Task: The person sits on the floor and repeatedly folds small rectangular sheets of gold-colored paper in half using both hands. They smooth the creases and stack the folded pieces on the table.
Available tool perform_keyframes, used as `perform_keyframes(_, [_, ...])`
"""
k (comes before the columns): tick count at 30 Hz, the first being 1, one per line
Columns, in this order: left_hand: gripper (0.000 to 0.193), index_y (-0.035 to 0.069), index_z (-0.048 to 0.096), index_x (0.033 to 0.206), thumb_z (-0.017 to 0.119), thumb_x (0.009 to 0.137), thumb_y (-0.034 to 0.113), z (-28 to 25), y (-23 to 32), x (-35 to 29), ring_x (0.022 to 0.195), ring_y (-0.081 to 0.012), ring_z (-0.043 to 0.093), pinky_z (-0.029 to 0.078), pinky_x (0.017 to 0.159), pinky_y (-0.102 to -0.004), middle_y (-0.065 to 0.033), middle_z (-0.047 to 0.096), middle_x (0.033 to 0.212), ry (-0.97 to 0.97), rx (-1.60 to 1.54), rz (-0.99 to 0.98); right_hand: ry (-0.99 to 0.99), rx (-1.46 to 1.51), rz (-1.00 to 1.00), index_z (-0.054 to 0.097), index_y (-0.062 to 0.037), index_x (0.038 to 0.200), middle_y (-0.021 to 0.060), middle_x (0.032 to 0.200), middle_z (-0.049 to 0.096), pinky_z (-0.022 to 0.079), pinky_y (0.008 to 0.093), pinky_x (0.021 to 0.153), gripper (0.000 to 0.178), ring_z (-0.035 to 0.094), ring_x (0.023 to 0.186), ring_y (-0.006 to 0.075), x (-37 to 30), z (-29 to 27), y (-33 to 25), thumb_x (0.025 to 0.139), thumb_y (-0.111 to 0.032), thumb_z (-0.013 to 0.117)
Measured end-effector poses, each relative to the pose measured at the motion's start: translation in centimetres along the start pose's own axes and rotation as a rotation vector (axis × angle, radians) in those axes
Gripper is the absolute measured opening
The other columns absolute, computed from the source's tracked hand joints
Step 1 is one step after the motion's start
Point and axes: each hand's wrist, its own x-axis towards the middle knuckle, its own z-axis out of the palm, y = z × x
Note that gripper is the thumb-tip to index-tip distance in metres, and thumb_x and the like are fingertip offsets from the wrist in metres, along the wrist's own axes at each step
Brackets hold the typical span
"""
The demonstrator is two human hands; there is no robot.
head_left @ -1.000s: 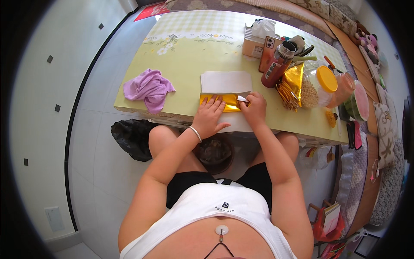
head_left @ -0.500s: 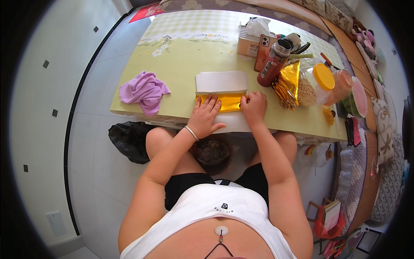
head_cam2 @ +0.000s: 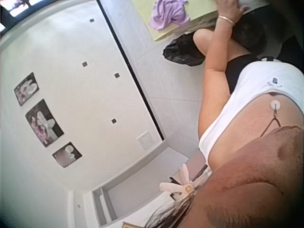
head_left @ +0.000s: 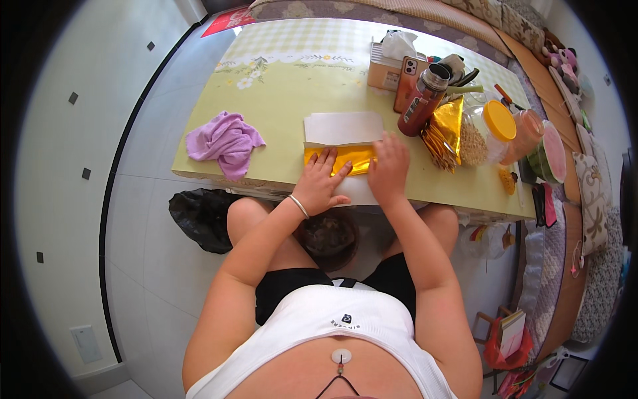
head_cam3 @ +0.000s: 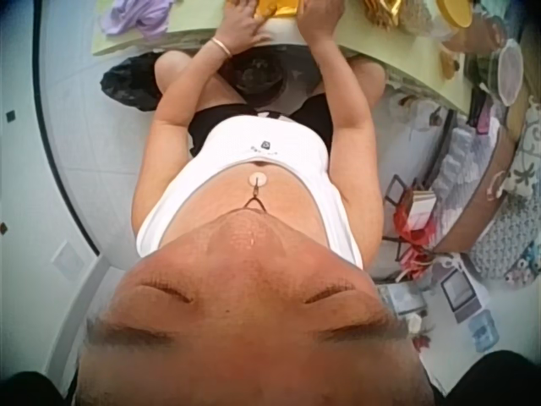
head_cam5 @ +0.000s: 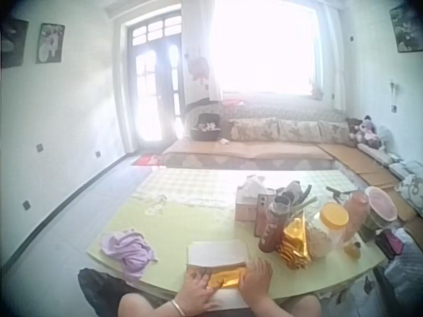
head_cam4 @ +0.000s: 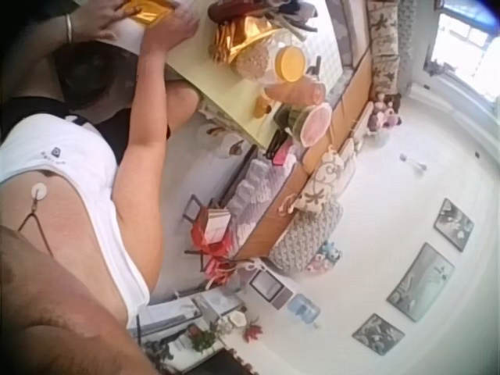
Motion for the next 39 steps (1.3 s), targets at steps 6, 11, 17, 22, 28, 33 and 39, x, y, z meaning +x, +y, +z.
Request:
perform_keyframes(6, [0.095, 0.010, 0.035, 0.158, 0.058, 0.087, 0.069, -0.6, 0.0, -0.5, 0.155, -0.0389, 0.017, 0.012, 0.123, -0.0582, -0.0262, 0.021, 0.165, -0.124, -0.013, -0.053, -0.528, 0.178, -0.155, 0.036, 0.0005, 0.154, 0.0186, 0.162, 0.034, 0.018, 0.0468, 0.125, 0.079, 0.026, 0.153, 0.0322, -2.5, -1.7, -2.5, 0.098, -0.052, 0.055])
perform_keyframes(11, [0.096, 0.010, 0.032, 0.159, 0.057, 0.088, 0.070, -0.8, -3.1, -4.3, 0.156, -0.0344, 0.016, 0.006, 0.123, -0.0604, -0.0186, 0.020, 0.168, -0.131, 0.018, -0.124, -0.590, 0.080, -0.111, 0.033, -0.0003, 0.157, 0.0178, 0.165, 0.029, 0.018, 0.0443, 0.126, 0.077, 0.024, 0.155, 0.0285, -3.4, -4.0, 2.1, 0.100, -0.050, 0.052])
perform_keyframes(17, [0.065, 0.004, 0.064, 0.127, 0.068, 0.085, 0.053, -2.5, -3.4, -1.9, 0.137, -0.0402, 0.042, 0.030, 0.113, -0.0550, -0.0223, 0.049, 0.143, 0.111, 0.080, -0.080, -0.361, -0.077, -0.344, 0.067, 0.0017, 0.119, 0.0190, 0.125, 0.067, 0.021, 0.0582, 0.122, 0.039, 0.053, 0.132, 0.0333, -1.1, -4.4, 2.4, 0.089, -0.023, 0.063])
perform_keyframes(22, [0.023, 0.008, 0.068, 0.088, 0.074, 0.076, 0.026, -1.9, -0.4, 2.4, 0.094, -0.0298, 0.060, 0.047, 0.081, -0.0430, -0.0112, 0.061, 0.093, 0.171, 0.032, 0.061, -0.618, -0.220, -0.377, 0.070, -0.0048, 0.096, 0.0130, 0.095, 0.069, 0.019, 0.0691, 0.118, 0.017, 0.063, 0.104, 0.0329, 2.3, -5.3, 0.1, 0.082, -0.009, 0.061])
perform_keyframes(28, [0.006, 0.009, 0.066, 0.079, 0.067, 0.075, 0.013, -0.1, 0.0, 4.3, 0.082, -0.0265, 0.061, 0.047, 0.071, -0.0402, -0.0088, 0.061, 0.083, 0.180, 0.072, 0.077, -0.357, -0.163, -0.401, 0.066, -0.0095, 0.086, 0.0089, 0.087, 0.066, 0.033, 0.0628, 0.112, 0.007, 0.064, 0.098, 0.0307, 1.6, -4.1, 1.4, 0.082, -0.009, 0.061])
perform_keyframes(33, [0.011, 0.008, 0.071, 0.086, 0.068, 0.075, 0.010, -1.6, -0.1, 3.3, 0.085, -0.0273, 0.064, 0.051, 0.076, -0.0391, -0.0108, 0.067, 0.090, 0.344, 0.061, 0.077, -0.232, 0.115, -0.337, 0.065, -0.0100, 0.082, 0.0071, 0.083, 0.065, 0.050, 0.0466, 0.086, 0.002, 0.065, 0.087, 0.0271, -0.8, -4.6, 0.5, 0.081, -0.012, 0.063])
perform_keyframes(39, [0.011, 0.003, 0.071, 0.075, 0.077, 0.077, 0.012, 0.8, 2.4, 1.7, 0.091, -0.0332, 0.063, 0.052, 0.083, -0.0433, -0.0130, 0.066, 0.092, 0.409, -0.570, -0.287, -0.219, 0.562, 0.029, 0.067, -0.0072, 0.082, 0.0104, 0.084, 0.065, 0.052, 0.0417, 0.074, 0.009, 0.065, 0.084, 0.0305, -0.7, -2.8, 0.4, 0.081, -0.014, 0.073])
